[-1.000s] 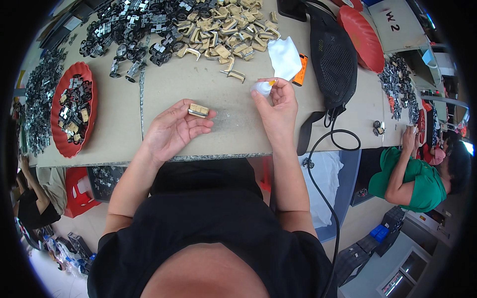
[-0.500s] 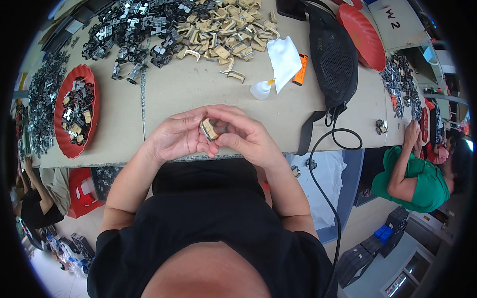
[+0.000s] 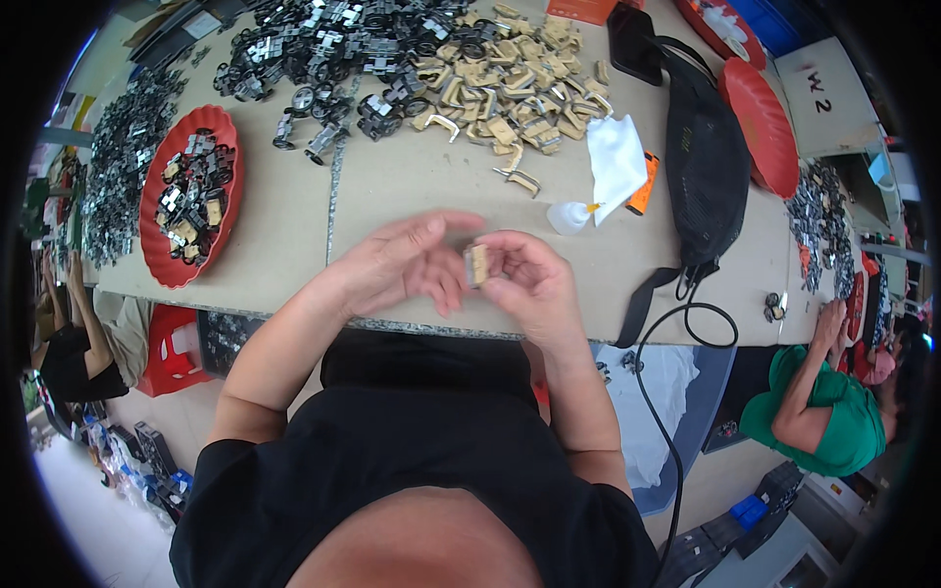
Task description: The person applies glue from a bottle onto plastic parts, clears the glue nozzle using a lighter and a cloth, and attaches the glued pieces onto wheeled car bases by hand.
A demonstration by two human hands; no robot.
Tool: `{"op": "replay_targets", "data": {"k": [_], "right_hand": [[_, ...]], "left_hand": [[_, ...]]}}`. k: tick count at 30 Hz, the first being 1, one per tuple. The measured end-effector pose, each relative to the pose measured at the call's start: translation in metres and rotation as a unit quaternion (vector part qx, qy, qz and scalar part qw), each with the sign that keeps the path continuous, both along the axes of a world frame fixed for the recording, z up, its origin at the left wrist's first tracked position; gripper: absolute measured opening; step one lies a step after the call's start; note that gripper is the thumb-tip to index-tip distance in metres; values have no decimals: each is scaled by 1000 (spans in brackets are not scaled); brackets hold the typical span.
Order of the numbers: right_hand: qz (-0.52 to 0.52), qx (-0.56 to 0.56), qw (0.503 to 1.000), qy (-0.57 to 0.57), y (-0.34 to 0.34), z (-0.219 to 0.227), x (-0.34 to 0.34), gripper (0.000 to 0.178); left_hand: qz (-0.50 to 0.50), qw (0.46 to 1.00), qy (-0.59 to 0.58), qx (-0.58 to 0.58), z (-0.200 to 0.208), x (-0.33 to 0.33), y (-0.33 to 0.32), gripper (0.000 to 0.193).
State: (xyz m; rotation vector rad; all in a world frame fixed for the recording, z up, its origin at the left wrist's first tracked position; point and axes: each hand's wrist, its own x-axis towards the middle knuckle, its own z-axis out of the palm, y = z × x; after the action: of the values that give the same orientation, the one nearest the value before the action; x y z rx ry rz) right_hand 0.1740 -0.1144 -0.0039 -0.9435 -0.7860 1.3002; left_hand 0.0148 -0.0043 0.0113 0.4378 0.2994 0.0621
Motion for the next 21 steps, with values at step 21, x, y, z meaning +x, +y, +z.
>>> {"op": "replay_targets", "data": {"k": [21], "right_hand": [[42,-74,986,142,19,-1,-7,27]], "left_hand": [[125,498,312,799,-5,-63,57,48]]}}
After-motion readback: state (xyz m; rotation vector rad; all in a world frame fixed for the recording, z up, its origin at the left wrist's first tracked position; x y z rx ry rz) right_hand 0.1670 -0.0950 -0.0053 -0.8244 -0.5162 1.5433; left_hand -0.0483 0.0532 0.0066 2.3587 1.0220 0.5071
